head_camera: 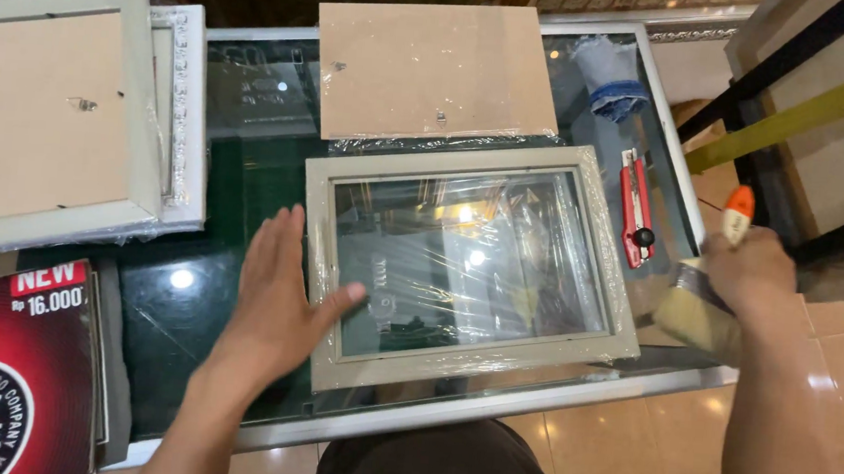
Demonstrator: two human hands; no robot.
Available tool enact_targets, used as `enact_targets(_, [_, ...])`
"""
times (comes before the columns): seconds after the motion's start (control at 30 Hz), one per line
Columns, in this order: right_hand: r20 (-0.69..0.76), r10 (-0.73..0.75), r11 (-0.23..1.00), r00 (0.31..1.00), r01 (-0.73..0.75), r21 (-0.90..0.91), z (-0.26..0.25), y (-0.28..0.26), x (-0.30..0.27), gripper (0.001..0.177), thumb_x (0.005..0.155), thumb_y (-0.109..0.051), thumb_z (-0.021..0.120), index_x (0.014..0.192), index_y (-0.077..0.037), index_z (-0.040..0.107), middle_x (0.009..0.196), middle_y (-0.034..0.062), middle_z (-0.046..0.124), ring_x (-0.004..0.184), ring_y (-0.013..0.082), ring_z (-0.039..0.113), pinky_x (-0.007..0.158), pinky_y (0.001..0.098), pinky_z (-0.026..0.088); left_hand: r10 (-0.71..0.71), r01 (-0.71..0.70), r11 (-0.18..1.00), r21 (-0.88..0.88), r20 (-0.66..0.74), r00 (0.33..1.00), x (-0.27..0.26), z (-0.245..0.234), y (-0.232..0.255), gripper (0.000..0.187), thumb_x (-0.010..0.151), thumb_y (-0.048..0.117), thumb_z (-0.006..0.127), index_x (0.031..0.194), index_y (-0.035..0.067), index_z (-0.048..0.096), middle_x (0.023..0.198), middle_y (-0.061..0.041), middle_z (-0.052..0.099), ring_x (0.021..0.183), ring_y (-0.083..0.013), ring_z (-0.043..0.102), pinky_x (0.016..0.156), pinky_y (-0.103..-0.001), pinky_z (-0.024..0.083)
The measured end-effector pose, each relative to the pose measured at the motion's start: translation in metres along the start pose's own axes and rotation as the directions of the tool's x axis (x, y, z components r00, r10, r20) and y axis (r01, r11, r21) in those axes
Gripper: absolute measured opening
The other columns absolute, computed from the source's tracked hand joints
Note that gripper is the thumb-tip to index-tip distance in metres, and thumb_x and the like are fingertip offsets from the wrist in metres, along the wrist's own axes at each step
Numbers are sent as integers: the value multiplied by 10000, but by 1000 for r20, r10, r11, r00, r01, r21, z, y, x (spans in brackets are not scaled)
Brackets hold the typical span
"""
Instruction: Cleaning a glass-front picture frame using a brush and a cleaning cloth.
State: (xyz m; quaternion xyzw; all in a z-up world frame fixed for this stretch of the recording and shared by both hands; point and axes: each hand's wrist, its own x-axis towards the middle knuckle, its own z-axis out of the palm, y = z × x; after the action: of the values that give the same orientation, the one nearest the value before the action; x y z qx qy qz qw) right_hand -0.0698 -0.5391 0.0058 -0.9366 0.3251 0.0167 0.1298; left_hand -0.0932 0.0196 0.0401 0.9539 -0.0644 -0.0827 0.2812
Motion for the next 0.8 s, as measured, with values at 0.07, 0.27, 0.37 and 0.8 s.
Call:
enact_targets(0.07, [-98,71,989,993,-58,133,3,54,18,445,1108,-334,651,1187,100,707,997,301,711,809,418,661,663,505,511,-30,29,1000,10,63,998,-31,13,-1,1225,820,596,770,1594,-41,64,1670,-283,46,1550,-429,-24,1201,-553,40])
enact_targets(0.27, [-136,-697,-229,704,-38,973,-14,65,54,434,1107,-215,608,1511,-56,617,1307,95,765,1104,184,776,1002,377,652,125,-109,981,159,-93,988,-69,58,-11,1494,611,859,840,1562,-89,186,1648,-338,129,1560,-460,0,1195,-611,-56])
enact_targets(0.37, [-4,-596,-10,803,-2,1000,-22,-110,-48,271,1028,-225,615,1210,-57,724,1038,67,709,868,114,698,812,249,582,141,-119,978,174,-119,983,-69,59,-10,1438,647,906,759,1547,-90,243,1637,-346,173,1555,-473,37,1186,-639,-51])
enact_targets(0.8, [-114,-658,451,744,511,732,47,-305,-156,377,857,-121,658,1227,-69,707,1053,66,714,828,150,668,704,269,554,132,-97,970,222,-147,980,-72,60,-12,1458,634,908,774,1557,-81,233,1640,-317,207,1546,-454,111,1194,-631,26])
